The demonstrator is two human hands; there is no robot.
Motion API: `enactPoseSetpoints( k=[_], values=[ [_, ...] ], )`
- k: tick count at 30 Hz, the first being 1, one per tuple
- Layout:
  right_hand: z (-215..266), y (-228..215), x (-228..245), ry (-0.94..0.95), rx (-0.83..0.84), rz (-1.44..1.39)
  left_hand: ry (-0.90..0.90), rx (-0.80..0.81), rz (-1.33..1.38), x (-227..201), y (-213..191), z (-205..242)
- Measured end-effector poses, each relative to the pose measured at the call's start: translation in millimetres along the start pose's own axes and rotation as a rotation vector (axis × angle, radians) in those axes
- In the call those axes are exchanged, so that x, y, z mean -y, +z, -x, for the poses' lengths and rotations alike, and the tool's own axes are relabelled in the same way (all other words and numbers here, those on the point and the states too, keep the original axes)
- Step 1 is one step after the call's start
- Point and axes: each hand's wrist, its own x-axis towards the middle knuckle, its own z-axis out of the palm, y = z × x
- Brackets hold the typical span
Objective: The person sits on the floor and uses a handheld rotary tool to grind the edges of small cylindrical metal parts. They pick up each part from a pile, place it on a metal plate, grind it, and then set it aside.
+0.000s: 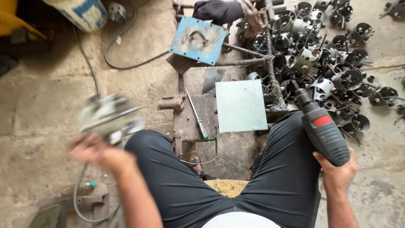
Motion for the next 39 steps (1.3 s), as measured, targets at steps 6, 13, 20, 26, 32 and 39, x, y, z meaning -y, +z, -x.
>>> enactPoseSetpoints(
  k=[6,13,20,26,32,39],
  values=[
    [-31.1,-10.6,-22.6,0.119,0.216,-0.274,-0.677,0.19,0.109,100.2,191.2,124.9],
    [-20.4,-6.2,1.4,0.025,0.183,-0.041,-1.236,0.245,0.366,238.4,252.3,271.9],
    [-34.1,-22.2,50.7,-0.259,0.248,0.099,-1.228,0.541,0.059,262.2,258.4,251.8],
    [-50.1,-15.6,65.7,-0.52,0.241,0.125,0.108,0.881,-0.723,214.1,263.9,252.3],
    [-74.7,-11.0,96.7,-0.408,0.412,0.3,0.536,1.503,-1.022,126.4,250.0,233.1],
    [-94.5,9.8,136.2,-0.415,0.557,0.426,0.254,1.404,-1.194,119.3,251.1,241.4]
  ],
)
